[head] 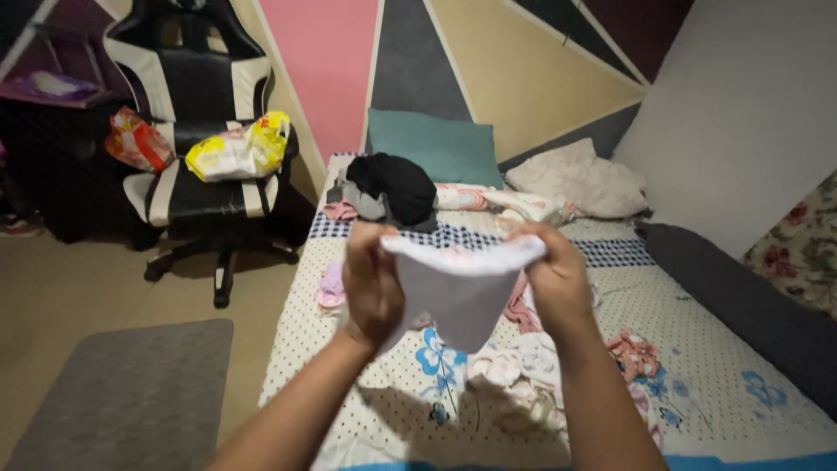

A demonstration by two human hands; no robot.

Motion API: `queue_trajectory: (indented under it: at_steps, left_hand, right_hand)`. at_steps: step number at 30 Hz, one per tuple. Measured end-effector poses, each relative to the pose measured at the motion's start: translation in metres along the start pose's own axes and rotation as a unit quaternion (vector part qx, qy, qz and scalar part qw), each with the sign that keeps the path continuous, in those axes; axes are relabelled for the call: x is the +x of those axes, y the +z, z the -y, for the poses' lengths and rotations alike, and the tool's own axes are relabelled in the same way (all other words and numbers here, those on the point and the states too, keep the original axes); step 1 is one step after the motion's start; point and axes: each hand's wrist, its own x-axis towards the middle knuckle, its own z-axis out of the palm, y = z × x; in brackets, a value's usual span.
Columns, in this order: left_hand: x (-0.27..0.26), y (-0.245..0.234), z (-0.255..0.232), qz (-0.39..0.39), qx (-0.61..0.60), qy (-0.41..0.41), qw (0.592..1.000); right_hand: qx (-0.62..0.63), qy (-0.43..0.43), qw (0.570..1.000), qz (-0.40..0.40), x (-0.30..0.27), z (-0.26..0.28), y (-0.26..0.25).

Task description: Folding baby clothes on a bed.

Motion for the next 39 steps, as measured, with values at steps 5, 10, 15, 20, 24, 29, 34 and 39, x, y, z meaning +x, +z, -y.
queue_trajectory:
  at_steps: [5,10,15,20,24,29,34,39]
  left_hand:
    - [0.009,0.048,-0.001,0.031,-0.111,0.09,0.989]
    - [0.016,0.072,-0.005,0.035,-0.118,0.043,0.991]
    - [0.0,0.066,0.013,0.046,-0.026,-0.046,0.998]
    - [0.01,0.047,0.014,0.138,-0.046,-0.123,0.982]
    - [0.015,0.041,0.021,0.154,-0.025,-0.147,0.977]
    - [0.004,0.035,0.048,0.156,-0.027,-0.188,0.969]
    - [-0.033,0.013,0.075,0.192,0.011,-0.208,0.959]
    - [-0.083,-0.004,0.092,0.275,-0.036,-0.368,0.888]
  right_hand:
    - [0.422,-0.042,0.884,0.198,0.023,0.003,0.015]
    - [0.375,0.046,0.899,0.221,0.05,0.017,0.052]
    - [0.154,0.062,0.972,0.165,0.047,0.002,0.055]
    - [0.03,0.157,0.978,0.136,0.057,-0.034,0.031]
    - [0.07,0.193,0.967,0.149,0.057,-0.014,0.029]
    - [-0.219,-0.035,0.957,0.187,0.065,-0.01,0.051]
    - [-0.271,-0.078,0.934,0.221,0.085,-0.024,0.074]
    - [-0.353,-0.251,0.881,0.19,0.086,0.014,0.081]
